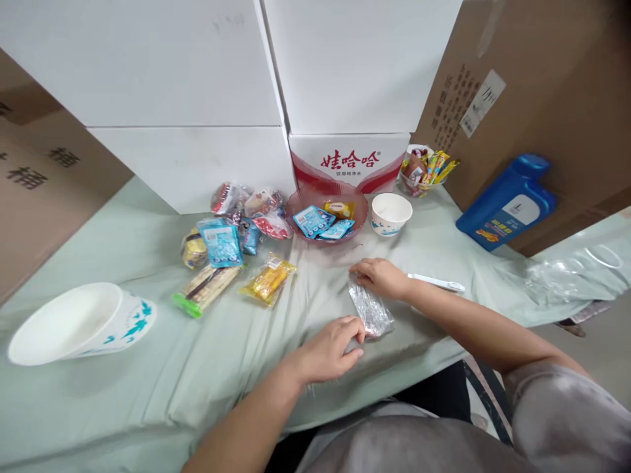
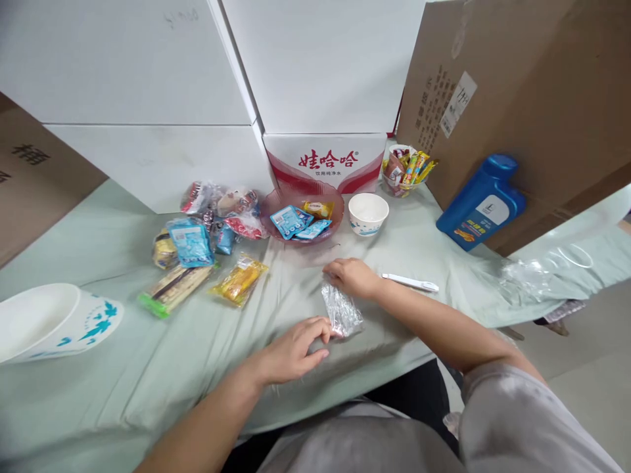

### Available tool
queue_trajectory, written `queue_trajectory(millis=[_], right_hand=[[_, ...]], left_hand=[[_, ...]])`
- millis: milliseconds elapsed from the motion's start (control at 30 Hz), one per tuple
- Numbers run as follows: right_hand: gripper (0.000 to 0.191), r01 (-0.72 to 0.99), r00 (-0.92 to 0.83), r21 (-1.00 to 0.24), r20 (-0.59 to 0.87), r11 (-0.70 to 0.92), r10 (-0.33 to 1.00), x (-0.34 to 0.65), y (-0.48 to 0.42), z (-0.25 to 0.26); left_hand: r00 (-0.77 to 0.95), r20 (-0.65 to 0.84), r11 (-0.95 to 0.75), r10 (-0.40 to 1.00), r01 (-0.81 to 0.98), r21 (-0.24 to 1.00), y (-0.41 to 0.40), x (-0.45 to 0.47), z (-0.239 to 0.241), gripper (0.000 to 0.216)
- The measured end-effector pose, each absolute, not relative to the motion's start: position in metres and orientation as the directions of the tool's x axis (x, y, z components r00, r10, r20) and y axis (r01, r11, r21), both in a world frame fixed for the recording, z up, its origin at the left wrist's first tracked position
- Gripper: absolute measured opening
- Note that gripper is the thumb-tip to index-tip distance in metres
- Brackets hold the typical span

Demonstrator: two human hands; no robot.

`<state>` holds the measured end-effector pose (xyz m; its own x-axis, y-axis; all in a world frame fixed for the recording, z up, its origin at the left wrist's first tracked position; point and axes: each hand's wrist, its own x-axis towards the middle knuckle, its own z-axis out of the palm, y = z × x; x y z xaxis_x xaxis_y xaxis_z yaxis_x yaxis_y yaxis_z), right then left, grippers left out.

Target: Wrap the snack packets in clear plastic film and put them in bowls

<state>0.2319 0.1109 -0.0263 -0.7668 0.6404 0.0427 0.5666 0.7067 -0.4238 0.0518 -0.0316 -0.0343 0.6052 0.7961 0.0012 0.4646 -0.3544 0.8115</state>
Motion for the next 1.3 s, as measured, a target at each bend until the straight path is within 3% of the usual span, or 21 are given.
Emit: queue_trajectory(millis=[167,300,367,500,633,700,867,1100,1300], right_hand=[[0.021,0.606,-0.714,-0.229,0.264,0.761,0.648,0.245,0.106,-0.034],[0.020,0.527,-0.657,-0.271,0.472,0.805,0.589,0.260,0.085,-0.020],[0.022,0.456,-0.711,-0.302,0.442,0.837,0.546,0.265,0.068,-0.019],[0.039,0.469,-0.822,-0.246,0.229,0.848,0.521,0.270,0.045,-0.040],[0.045,0.516,-0.815,-0.233,0.161,0.824,0.556,0.270,0.043,-0.054],[0.041,0.493,-0.817,-0.261,0.191,0.830,0.545,0.271,0.044,-0.051],[0.026,0.404,-0.745,-0.384,0.389,0.830,0.542,0.280,0.034,-0.033],[0.023,0.348,-0.844,-0.330,0.297,0.877,0.447,0.292,0.007,-0.040],[0.020,0.291,-0.858,-0.300,0.337,0.908,0.387,0.286,0.000,-0.029]], left_hand=[[0.636,0.030,-0.375,0.771,0.416,0.828,-0.029,0.052,-0.031,0.025],[0.633,0.033,-0.386,0.773,0.429,0.817,-0.029,0.053,-0.030,0.025],[0.629,0.037,-0.395,0.776,0.440,0.806,-0.030,0.053,-0.030,0.024],[0.588,0.106,-0.428,0.802,0.442,0.788,-0.033,0.053,-0.033,0.024],[0.322,0.344,-0.468,0.882,0.511,0.721,-0.032,0.049,-0.033,0.015],[0.335,0.433,-0.547,0.837,0.539,0.641,-0.030,0.047,-0.033,0.015],[0.587,0.277,-0.639,0.761,0.604,0.476,-0.027,0.047,-0.038,0.016],[0.581,0.270,-0.627,0.768,0.597,0.499,-0.027,0.048,-0.040,0.015],[0.570,0.260,-0.604,0.779,0.569,0.558,-0.030,0.047,-0.037,0.050]])
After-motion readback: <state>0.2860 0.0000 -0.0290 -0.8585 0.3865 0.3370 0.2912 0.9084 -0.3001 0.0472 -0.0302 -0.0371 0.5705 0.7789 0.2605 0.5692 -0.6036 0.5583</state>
